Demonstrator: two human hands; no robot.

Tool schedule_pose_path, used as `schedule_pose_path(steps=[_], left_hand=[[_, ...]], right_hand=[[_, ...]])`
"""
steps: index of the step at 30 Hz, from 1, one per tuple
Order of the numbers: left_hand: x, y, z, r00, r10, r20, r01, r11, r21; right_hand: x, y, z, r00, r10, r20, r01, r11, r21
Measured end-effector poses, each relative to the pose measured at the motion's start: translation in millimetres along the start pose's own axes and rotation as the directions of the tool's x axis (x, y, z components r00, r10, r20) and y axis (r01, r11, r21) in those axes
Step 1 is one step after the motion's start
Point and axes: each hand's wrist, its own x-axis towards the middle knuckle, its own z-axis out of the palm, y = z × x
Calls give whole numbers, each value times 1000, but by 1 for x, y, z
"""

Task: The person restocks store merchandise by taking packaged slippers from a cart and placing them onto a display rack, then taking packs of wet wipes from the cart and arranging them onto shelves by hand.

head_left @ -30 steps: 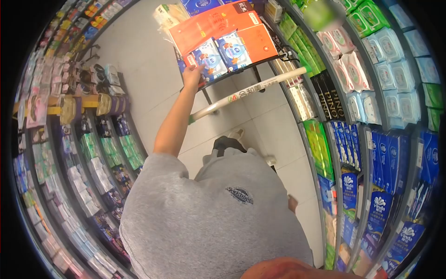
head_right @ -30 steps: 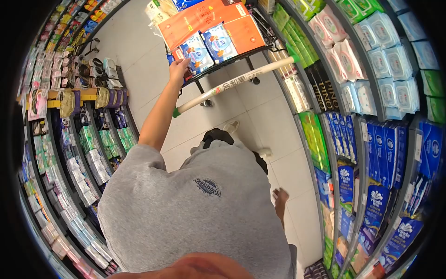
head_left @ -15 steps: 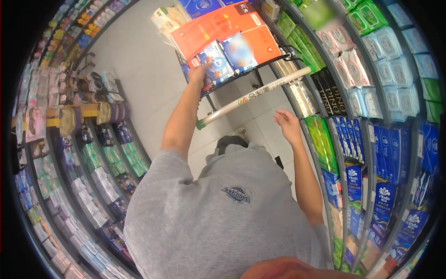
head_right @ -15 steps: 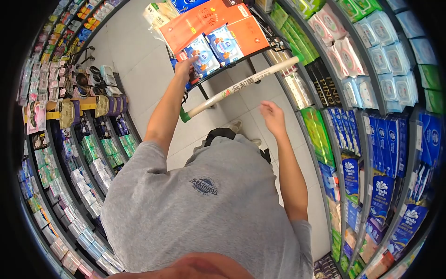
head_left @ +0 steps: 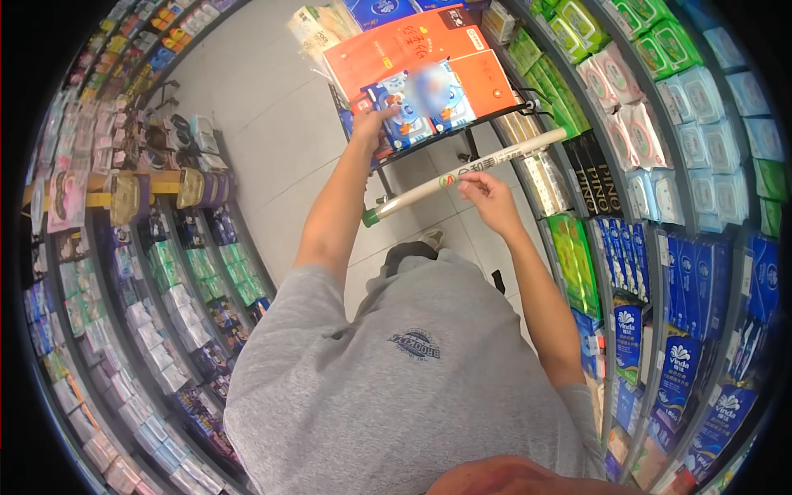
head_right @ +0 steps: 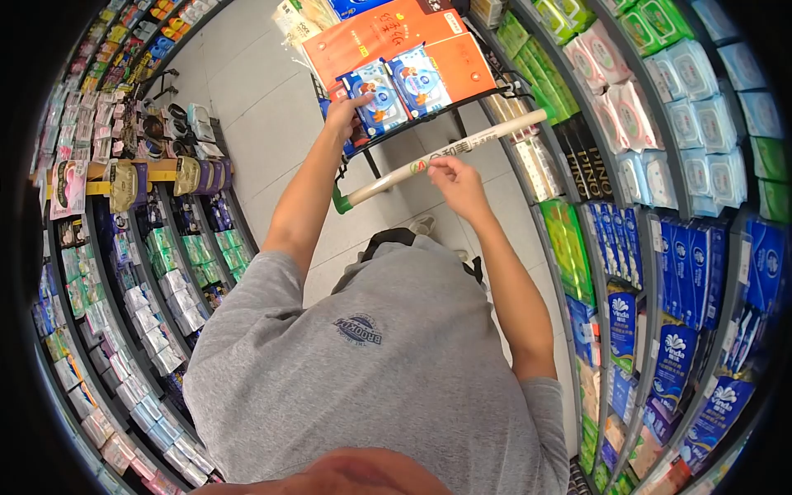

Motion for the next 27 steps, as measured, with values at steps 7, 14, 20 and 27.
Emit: schedule_pose_path(steps=[7, 14, 20, 27], left_hand=[[-63, 32, 1, 980, 176, 90, -105, 850, -515], [-120, 54, 62, 847, 292, 444, 26, 811, -584], [-156, 66, 115, 768, 259, 585, 52, 886, -460], [-169, 85, 162, 572, 263, 777, -34, 954, -297]], right_hand=[[3, -22, 6, 998, -53, -44, 58, 989, 136], [-2, -75, 14, 969, -34, -245, 111, 945, 309], [-27, -106, -23, 889, 1, -459, 259, 824, 504], [-71, -102, -79, 812, -58, -581, 450, 696, 559]])
